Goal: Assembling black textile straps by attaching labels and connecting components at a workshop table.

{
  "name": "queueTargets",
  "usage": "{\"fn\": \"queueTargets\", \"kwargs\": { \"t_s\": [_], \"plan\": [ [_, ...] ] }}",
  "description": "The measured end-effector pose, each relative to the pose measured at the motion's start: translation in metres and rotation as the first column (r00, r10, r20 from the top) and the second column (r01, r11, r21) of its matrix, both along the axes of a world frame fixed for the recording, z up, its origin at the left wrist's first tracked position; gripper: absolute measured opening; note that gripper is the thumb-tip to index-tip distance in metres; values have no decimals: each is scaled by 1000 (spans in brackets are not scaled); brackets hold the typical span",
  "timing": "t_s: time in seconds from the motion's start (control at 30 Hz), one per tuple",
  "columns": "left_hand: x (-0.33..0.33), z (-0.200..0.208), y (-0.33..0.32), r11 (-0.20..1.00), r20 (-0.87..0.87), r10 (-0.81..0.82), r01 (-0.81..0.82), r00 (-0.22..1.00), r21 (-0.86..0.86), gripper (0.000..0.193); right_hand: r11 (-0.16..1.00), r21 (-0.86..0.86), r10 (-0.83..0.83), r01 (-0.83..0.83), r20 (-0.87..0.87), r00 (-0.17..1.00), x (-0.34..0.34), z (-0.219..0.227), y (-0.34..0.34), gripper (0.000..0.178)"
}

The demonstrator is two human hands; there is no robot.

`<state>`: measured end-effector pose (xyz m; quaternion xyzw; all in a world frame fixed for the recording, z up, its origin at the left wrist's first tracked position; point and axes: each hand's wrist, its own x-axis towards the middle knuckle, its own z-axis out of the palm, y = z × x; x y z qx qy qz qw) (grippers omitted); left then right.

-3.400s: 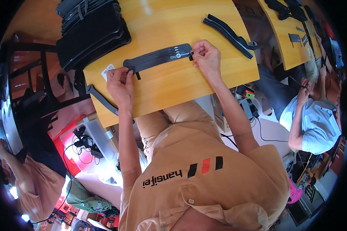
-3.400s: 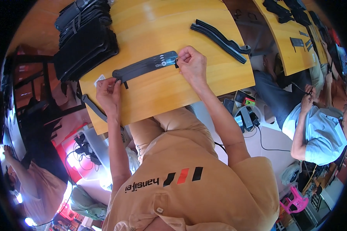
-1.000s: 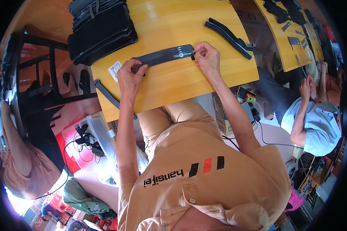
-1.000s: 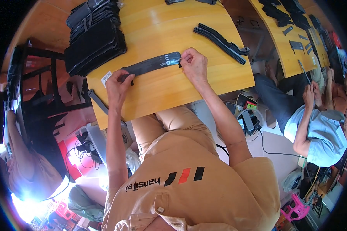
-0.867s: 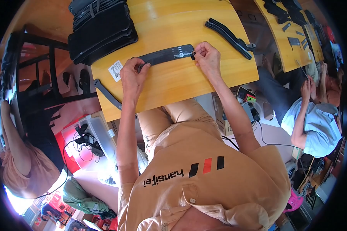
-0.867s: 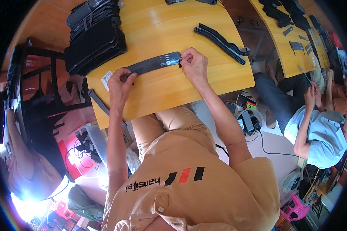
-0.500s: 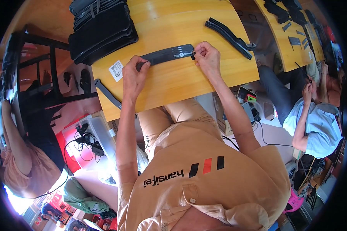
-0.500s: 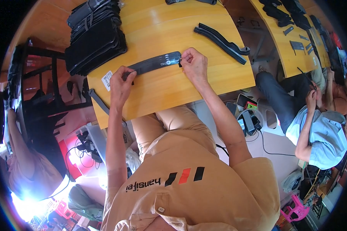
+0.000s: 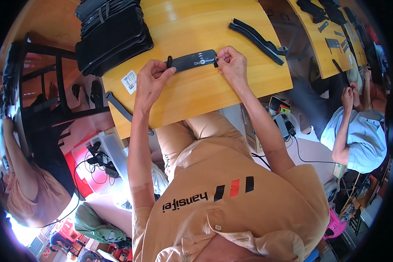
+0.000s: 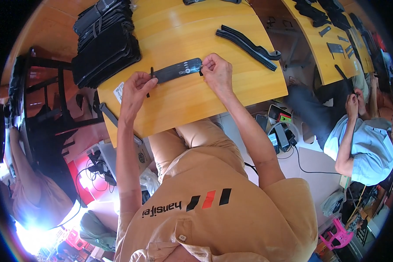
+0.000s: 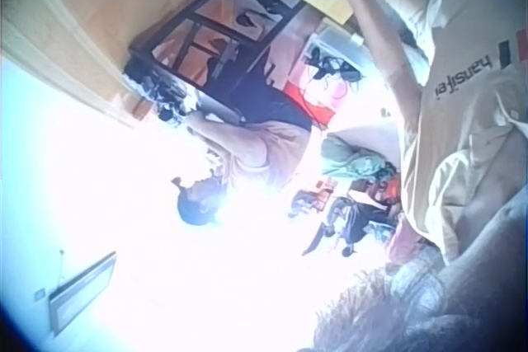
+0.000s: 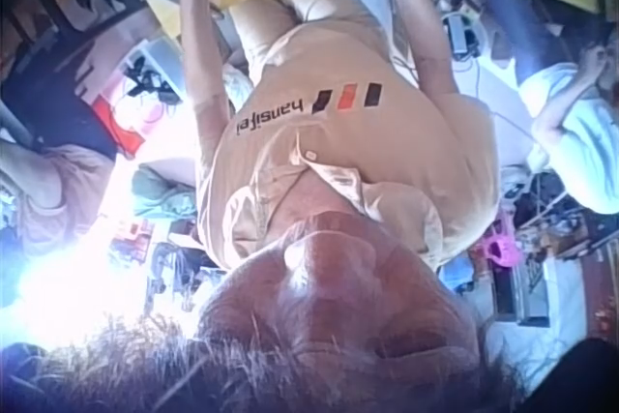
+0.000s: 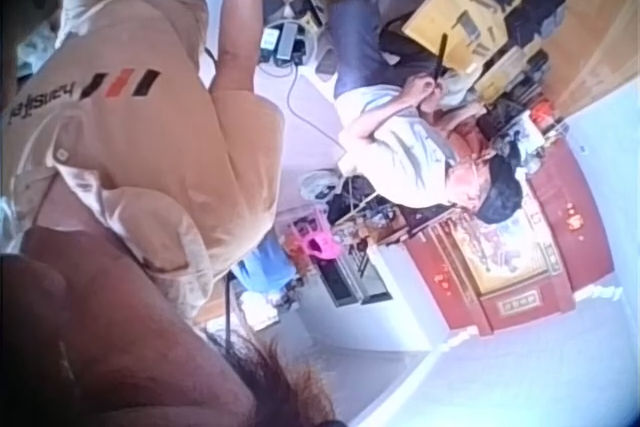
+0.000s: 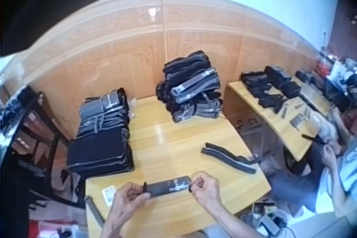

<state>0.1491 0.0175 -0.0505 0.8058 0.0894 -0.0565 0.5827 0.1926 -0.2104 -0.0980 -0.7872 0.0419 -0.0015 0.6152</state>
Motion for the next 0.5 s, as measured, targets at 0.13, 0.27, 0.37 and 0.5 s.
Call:
{"fn": "queueTargets", "kwargs": {
  "t_s": [0.13,0.27,0.37,0.5],
  "plan": [
    [1,6,-6,988,-15,93,-90,996,127,43,999,19,-29,28,47,998,2,-8,-1,10],
    [-1,-1,-5,986,-23,118,-115,993,117,45,1000,13,-22,22,36,999,2,-5,0,10],
    [7,-5,2,979,-176,55,-88,983,-184,33,1000,13,-27,27,37,999,2,-6,-1,10],
    [31,7,8,993,-349,-118,107,930,-51,38,1000,-2,-25,25,40,999,2,-5,0,9]
  ]
}}
